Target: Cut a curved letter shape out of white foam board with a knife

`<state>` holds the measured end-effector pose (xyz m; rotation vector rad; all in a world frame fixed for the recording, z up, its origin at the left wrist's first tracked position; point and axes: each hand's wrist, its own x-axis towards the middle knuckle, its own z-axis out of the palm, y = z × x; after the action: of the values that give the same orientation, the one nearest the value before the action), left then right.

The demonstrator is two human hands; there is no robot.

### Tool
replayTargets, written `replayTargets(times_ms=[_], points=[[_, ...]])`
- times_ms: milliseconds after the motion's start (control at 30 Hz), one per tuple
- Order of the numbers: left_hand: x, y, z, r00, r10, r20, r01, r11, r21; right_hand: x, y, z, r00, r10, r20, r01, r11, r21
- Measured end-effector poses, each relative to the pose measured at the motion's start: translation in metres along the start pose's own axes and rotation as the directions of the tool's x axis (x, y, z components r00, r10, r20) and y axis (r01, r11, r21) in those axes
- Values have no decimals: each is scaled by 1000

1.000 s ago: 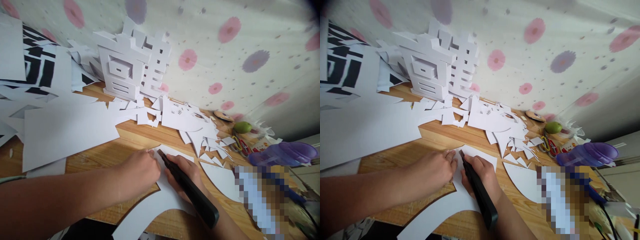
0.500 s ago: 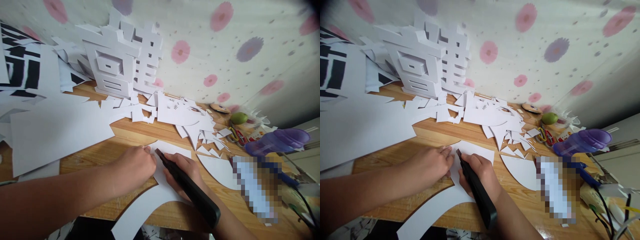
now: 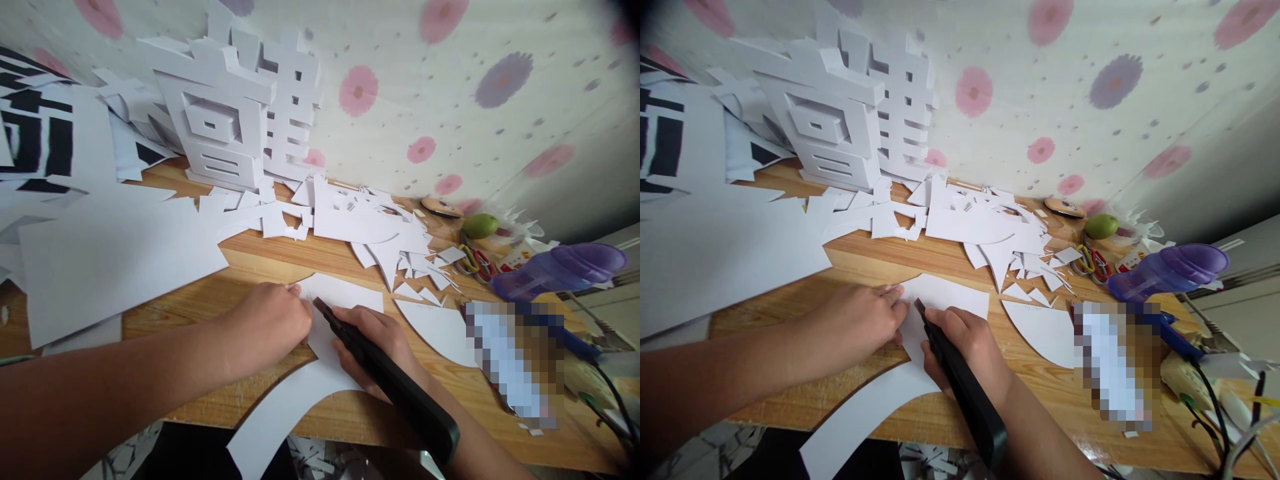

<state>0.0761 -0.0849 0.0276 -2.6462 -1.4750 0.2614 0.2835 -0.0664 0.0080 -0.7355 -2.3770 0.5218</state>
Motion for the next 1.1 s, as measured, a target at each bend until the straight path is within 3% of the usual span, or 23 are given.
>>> replayTargets(times_ms=[333,567,1100], points=[[-2,0,-9,999,-23,32,24,1000,-17,-7,3,-8,998,3,63,-5,1000,31],[-2,-1,-6,999,-14,36,14,1000,7,-12,3,-9,997,-59,51,57,998,29],[-3,-1,-11,999,-21,42,23,999,-35,-17,6,-25,988,-26,154,16,998,68]])
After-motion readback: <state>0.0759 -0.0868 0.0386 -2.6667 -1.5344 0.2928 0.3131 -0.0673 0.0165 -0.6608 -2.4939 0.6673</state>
